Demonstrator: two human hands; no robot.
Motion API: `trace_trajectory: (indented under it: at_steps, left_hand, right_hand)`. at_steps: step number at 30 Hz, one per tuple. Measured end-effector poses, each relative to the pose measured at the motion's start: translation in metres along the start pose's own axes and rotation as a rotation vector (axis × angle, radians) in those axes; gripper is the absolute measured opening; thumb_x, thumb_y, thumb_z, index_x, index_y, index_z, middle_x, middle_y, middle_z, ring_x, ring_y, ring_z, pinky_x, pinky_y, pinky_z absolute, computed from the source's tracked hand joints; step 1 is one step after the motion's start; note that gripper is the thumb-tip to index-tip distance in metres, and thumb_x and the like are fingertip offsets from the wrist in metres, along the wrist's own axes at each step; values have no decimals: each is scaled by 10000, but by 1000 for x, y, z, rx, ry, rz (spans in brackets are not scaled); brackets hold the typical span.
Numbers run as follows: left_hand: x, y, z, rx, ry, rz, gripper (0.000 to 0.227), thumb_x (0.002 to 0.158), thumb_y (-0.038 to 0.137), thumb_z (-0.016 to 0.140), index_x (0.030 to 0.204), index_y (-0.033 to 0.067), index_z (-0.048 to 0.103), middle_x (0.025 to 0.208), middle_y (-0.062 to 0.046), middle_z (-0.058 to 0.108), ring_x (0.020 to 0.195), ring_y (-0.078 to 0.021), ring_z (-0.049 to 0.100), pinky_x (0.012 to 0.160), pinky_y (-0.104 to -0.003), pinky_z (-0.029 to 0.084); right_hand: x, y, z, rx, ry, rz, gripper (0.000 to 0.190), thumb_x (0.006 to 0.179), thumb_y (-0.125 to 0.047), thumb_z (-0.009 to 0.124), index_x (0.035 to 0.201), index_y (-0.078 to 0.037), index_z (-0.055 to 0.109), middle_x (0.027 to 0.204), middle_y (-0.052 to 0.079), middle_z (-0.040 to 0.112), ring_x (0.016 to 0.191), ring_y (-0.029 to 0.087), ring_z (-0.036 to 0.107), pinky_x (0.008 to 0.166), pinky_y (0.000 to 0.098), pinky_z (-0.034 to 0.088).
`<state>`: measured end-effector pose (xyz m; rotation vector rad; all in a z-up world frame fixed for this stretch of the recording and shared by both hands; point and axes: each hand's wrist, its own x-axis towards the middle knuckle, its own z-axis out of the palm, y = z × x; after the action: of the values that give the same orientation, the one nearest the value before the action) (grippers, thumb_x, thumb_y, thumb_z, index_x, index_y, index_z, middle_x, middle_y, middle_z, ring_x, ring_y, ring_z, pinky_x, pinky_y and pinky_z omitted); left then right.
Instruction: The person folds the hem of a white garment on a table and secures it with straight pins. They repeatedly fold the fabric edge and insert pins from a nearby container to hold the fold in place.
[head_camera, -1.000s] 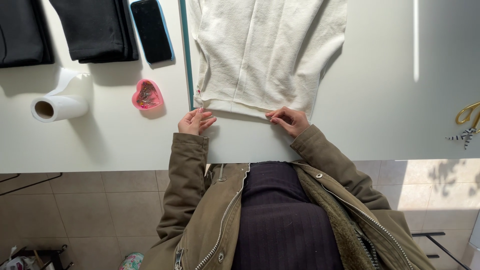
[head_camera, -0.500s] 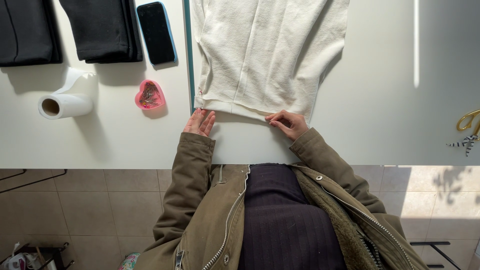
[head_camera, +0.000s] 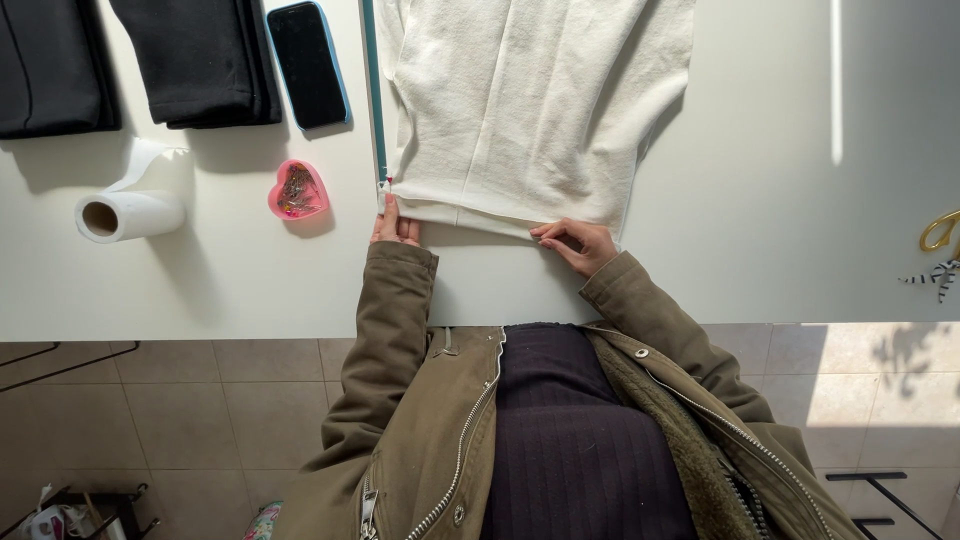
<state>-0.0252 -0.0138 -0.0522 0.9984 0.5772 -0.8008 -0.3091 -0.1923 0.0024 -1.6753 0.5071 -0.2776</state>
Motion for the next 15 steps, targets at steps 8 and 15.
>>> trace_trajectory:
  at_steps: [8, 15]
  left_hand:
    - [32, -10, -11, -203, 40, 73, 496, 920, 240, 771, 1277, -52, 587, 1248, -154, 686, 1163, -209, 673, 1056, -336, 551]
    - [3, -20, 4, -239, -49, 110, 571, 919, 231, 771, 1388, 21, 521, 1342, -140, 630, 1225, -211, 628, 1078, -328, 549]
  right_hand:
    - [0, 6, 0, 7, -1, -26, 79, 953, -34, 696, 1027, -14, 676, 1180, 115, 756, 1120, 186, 732, 978, 315, 626]
    - [-4, 7, 1, 35, 41, 82, 83, 962, -38, 693, 1041, -15, 692, 1179, 107, 759, 1029, 162, 739, 918, 297, 636]
